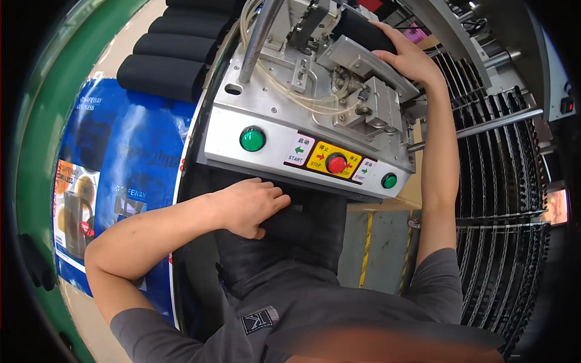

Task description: Operating a pneumatic press machine to process or assemble cylindrical components.

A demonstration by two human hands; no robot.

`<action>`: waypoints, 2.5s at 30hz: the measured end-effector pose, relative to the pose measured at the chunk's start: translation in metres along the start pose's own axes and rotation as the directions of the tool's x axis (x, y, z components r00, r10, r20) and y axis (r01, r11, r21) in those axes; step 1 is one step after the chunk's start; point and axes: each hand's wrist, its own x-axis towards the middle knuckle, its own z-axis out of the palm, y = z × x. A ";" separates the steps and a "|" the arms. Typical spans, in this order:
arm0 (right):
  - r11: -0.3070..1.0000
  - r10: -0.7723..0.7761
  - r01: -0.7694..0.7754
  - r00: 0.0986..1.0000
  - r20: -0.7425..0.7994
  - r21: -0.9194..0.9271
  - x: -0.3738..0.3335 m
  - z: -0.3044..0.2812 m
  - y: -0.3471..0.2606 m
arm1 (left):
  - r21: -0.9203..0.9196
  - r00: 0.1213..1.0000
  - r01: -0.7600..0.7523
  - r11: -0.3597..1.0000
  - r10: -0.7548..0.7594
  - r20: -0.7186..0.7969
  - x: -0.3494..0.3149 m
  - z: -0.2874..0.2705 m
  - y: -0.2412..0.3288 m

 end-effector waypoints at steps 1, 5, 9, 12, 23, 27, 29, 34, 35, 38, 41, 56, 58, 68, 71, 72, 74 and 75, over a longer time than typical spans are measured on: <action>1.000 0.002 -0.002 1.000 0.008 0.012 0.003 0.003 0.003 | 0.004 1.000 -0.006 1.000 0.006 -0.007 0.000 0.001 -0.001; 1.000 0.017 -0.017 1.000 0.006 -0.010 0.008 0.008 0.010 | 0.028 1.000 -0.019 0.999 0.019 0.011 0.001 0.000 0.000; 0.998 0.058 -0.060 0.997 0.055 0.032 0.010 0.005 0.009 | 0.032 0.999 -0.004 0.999 0.003 0.047 0.001 0.000 0.000; 0.993 0.086 -0.094 0.991 0.102 0.074 0.012 -0.001 0.006 | 0.033 0.997 0.016 0.999 -0.018 0.069 0.000 0.001 0.001; 0.980 0.098 -0.128 0.976 0.194 0.151 0.011 -0.005 -0.009 | 0.030 0.997 -0.032 0.999 0.030 0.069 0.001 0.005 0.002; 0.977 0.121 -0.149 0.977 0.175 0.155 0.010 -0.008 -0.028 | 0.035 0.997 -0.046 0.998 0.043 0.066 0.006 0.001 0.000; 0.962 0.149 -0.195 0.961 0.233 0.190 0.016 -0.003 -0.012 | 0.014 0.997 -0.020 1.000 0.019 0.070 0.008 0.001 -0.002; 0.953 0.211 -0.263 0.932 0.294 0.153 0.042 0.014 0.024 | 0.008 0.997 0.010 1.000 -0.010 0.074 0.012 -0.003 -0.002; 0.956 0.234 -0.276 0.923 0.306 0.100 0.042 0.016 0.029 | 0.003 0.998 0.003 1.000 -0.003 0.060 0.013 -0.004 -0.001; 0.946 0.248 -0.281 0.948 0.197 0.159 0.009 0.022 0.025 | -0.004 0.999 0.024 1.000 -0.024 0.029 0.010 -0.011 0.016; 0.911 0.269 -0.190 0.947 -0.178 0.365 -0.027 0.028 0.009 | -0.022 0.991 0.061 0.998 -0.063 -0.118 0.011 -0.016 0.025; 0.890 0.248 0.258 0.420 -0.873 0.376 -0.265 0.160 -0.113 | 0.315 0.749 0.362 0.877 -0.073 -0.658 -0.052 -0.024 0.031; 0.727 0.231 0.450 0.551 -0.802 0.518 -0.274 0.190 -0.126 | 0.344 0.724 0.344 0.874 -0.014 -0.690 -0.049 -0.025 0.026; 0.482 0.175 -0.193 0.977 0.122 0.855 -0.277 0.359 -0.220 | -0.432 0.347 0.115 0.895 -0.443 -0.826 -0.062 -0.013 0.028; 0.737 0.100 -0.495 0.753 0.651 0.459 -0.290 0.424 -0.199 | -0.868 0.423 -0.482 0.117 -0.837 -0.347 -0.071 -0.014 0.007; 0.742 0.086 -0.485 0.754 0.651 0.463 -0.286 0.424 -0.201 | -0.866 0.409 -0.485 0.124 -0.843 -0.350 -0.072 -0.017 0.007; 0.654 0.025 -0.505 0.758 0.651 0.563 -0.281 0.422 -0.205 | -0.851 0.435 -0.524 0.041 -0.846 -0.308 -0.072 -0.026 0.008; 0.604 -0.003 -0.514 0.762 0.647 0.609 -0.279 0.420 -0.207 | -0.841 0.451 -0.541 0.000 -0.844 -0.290 -0.071 -0.032 0.010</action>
